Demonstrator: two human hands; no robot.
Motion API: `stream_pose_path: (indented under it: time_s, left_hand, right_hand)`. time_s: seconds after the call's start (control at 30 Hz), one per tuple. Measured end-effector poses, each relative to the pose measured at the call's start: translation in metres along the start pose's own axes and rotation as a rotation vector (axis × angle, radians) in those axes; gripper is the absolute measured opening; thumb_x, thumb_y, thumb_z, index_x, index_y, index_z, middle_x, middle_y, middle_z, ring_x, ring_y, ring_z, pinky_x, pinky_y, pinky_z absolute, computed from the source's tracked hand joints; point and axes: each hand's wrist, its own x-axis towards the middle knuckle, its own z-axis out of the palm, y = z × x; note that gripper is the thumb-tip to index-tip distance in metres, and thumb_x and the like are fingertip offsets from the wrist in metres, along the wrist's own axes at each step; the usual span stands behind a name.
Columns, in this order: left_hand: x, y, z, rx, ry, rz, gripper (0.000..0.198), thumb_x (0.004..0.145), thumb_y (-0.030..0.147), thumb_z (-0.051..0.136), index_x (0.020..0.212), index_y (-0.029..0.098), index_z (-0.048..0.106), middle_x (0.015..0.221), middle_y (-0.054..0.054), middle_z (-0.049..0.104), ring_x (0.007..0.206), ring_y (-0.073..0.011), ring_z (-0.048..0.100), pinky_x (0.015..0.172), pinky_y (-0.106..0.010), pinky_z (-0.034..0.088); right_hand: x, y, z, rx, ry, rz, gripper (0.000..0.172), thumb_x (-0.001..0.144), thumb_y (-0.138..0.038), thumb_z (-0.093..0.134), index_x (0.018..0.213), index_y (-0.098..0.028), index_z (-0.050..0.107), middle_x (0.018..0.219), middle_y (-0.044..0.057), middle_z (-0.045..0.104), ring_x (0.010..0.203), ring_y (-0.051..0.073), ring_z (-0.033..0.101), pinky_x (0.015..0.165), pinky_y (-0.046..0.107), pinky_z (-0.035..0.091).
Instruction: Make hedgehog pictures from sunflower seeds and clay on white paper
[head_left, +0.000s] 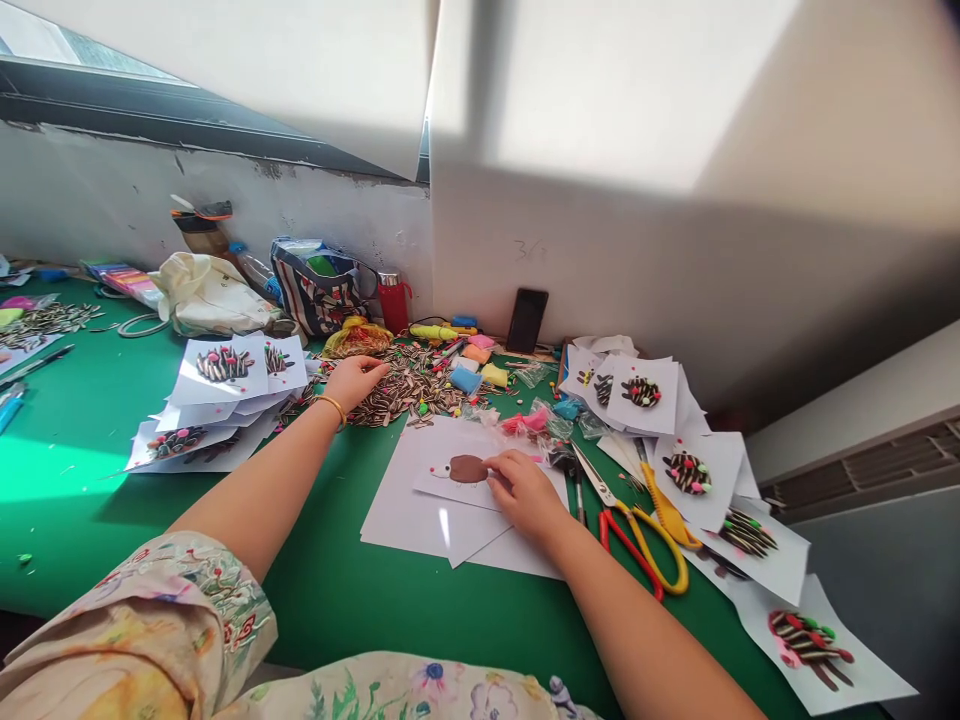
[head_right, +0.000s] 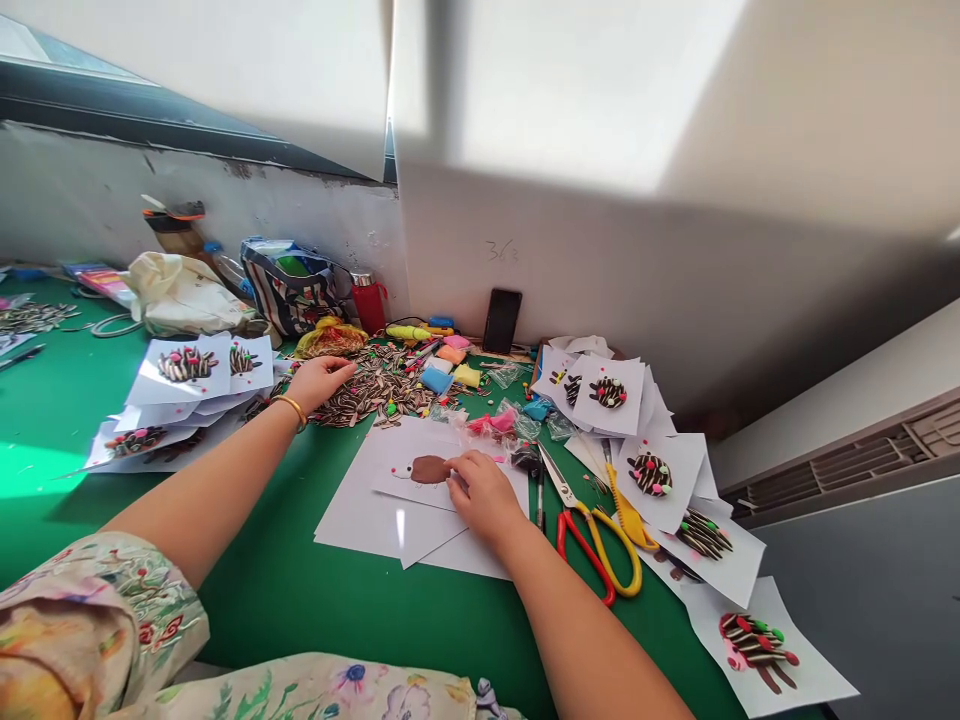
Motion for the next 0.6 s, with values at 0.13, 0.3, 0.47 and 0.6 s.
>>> stream_pose_path:
  time_s: [0.13,0.3,0.47,0.6]
  left_hand:
    - [0.001,-0.002,0.0,-0.022,-0.018,0.024,0.056,0.096,0.045,0.026,0.101,0.016,0.074,0.105,-0.011,0.073,0.097,-0.0253,0.065,0.086,-0.032,0.048]
    - [-0.002,-0.006,-0.002,0.021,-0.029,0.07,0.042,0.089,0.034,0.042,0.115,0.017,0.07,0.115,-0.01,0.071,0.104,-0.0263,0.064,0.093,-0.034,0.047]
    - [-0.025,-0.003,0.0,0.094,0.018,0.138,0.046,0.092,0.042,0.039,0.115,0.017,0.069,0.117,-0.012,0.068,0.111,-0.0282,0.06,0.099,-0.037,0.044]
    - [-0.046,0.005,0.016,0.145,-0.041,0.3,0.053,0.085,0.053,0.054,0.129,0.024,0.061,0.139,-0.008,0.055,0.13,-0.0275,0.045,0.113,-0.038,0.029]
  right_hand:
    - [0.0,-0.002,-0.002,0.007,0.0,0.007,0.026,0.086,-0.014,0.055,0.109,-0.023,0.065,0.103,0.007,0.063,0.099,0.022,0.058,0.088,0.037,0.048]
    - [0.001,-0.004,-0.003,0.014,0.0,0.01,0.026,0.086,-0.013,0.055,0.108,-0.023,0.065,0.101,0.007,0.064,0.098,0.021,0.058,0.087,0.037,0.048]
    - [0.0,-0.001,-0.001,0.021,0.0,0.017,0.028,0.086,-0.014,0.054,0.111,-0.022,0.065,0.104,0.007,0.064,0.101,0.021,0.058,0.089,0.038,0.048]
    - [0.0,0.001,0.001,0.024,0.009,0.006,0.028,0.087,-0.015,0.053,0.111,-0.022,0.065,0.104,0.007,0.064,0.102,0.022,0.058,0.09,0.038,0.048]
